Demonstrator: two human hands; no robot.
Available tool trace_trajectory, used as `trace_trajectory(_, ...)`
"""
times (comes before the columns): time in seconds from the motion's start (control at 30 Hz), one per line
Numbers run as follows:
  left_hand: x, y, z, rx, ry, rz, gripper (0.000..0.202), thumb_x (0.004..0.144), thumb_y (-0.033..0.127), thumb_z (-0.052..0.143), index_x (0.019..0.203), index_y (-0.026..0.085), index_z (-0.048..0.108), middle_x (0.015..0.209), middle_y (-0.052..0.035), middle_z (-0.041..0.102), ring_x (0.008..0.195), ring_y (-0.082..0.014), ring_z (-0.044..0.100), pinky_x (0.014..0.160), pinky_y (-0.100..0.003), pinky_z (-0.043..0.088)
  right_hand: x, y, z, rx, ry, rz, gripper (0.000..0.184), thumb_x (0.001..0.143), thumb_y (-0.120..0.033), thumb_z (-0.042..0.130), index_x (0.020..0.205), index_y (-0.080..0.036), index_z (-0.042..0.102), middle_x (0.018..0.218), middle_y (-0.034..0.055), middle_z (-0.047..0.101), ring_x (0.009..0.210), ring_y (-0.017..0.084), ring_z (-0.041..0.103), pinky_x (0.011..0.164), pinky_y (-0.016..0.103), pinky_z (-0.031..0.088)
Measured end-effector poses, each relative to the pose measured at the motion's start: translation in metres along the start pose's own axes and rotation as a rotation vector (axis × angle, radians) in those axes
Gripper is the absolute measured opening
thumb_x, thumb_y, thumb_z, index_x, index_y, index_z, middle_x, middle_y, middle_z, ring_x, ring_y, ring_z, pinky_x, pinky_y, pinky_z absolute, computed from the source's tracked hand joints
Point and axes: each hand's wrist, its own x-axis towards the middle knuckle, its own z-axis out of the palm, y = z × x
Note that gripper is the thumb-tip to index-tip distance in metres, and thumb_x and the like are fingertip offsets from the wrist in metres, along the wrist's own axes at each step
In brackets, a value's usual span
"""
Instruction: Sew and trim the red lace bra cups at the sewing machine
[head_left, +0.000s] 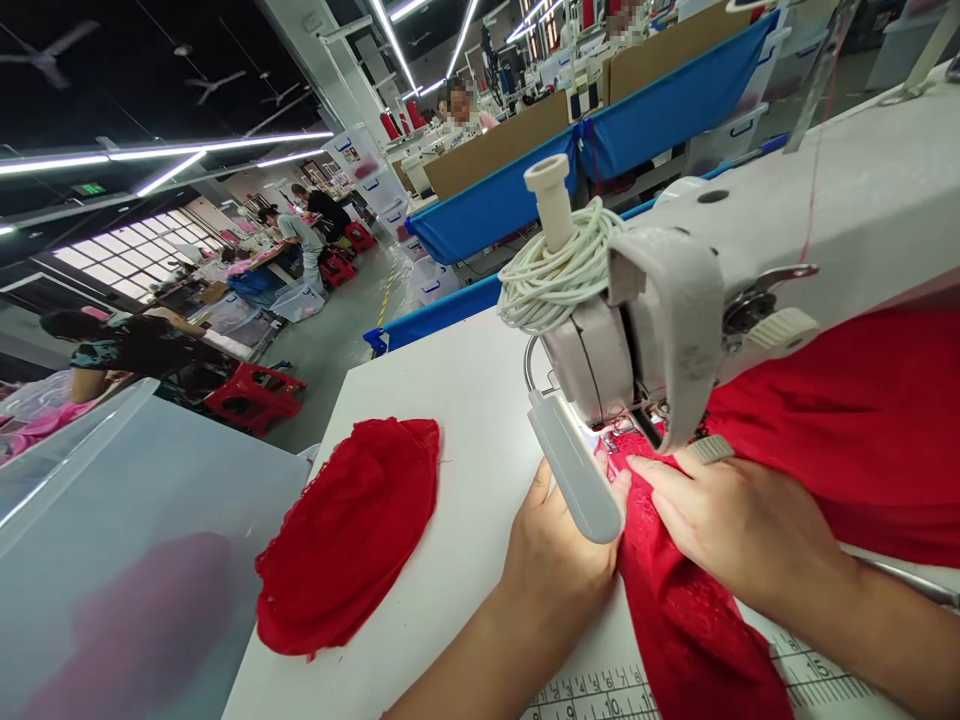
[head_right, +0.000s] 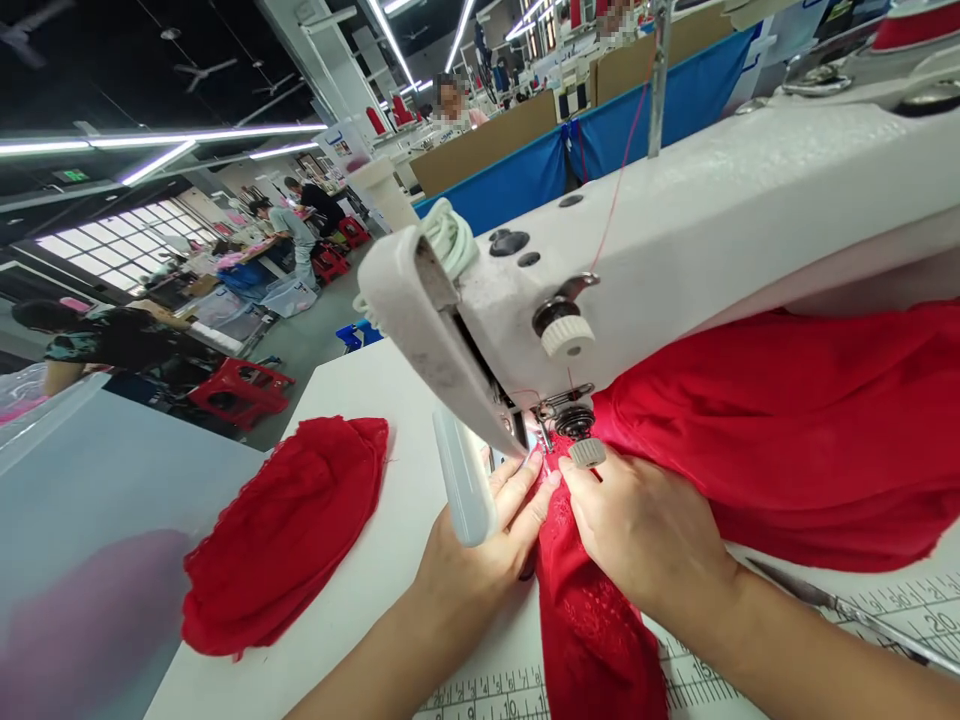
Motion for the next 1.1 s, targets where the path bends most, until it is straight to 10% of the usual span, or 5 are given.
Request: trace_trajectory(1.1, -0.006, -0.003, 0.008, 0.067, -0.006, 0.011, 0.030, 0.090, 0.004, 0.040, 0.093, 0.013, 0.068, 0.094, -0.0103, 0.072, 0.092, -0.0206, 0.068, 0.093, -0.042, 0.054, 0.003, 0.004, 0.003, 0.014, -0.114, 0.065, 0.034, 0.082, -0.011, 0.042, 0.078, -0.027, 0.071, 0.052, 0.0008, 0.058, 0.040, 0.016, 0.048, 0.044, 0.031, 0.013)
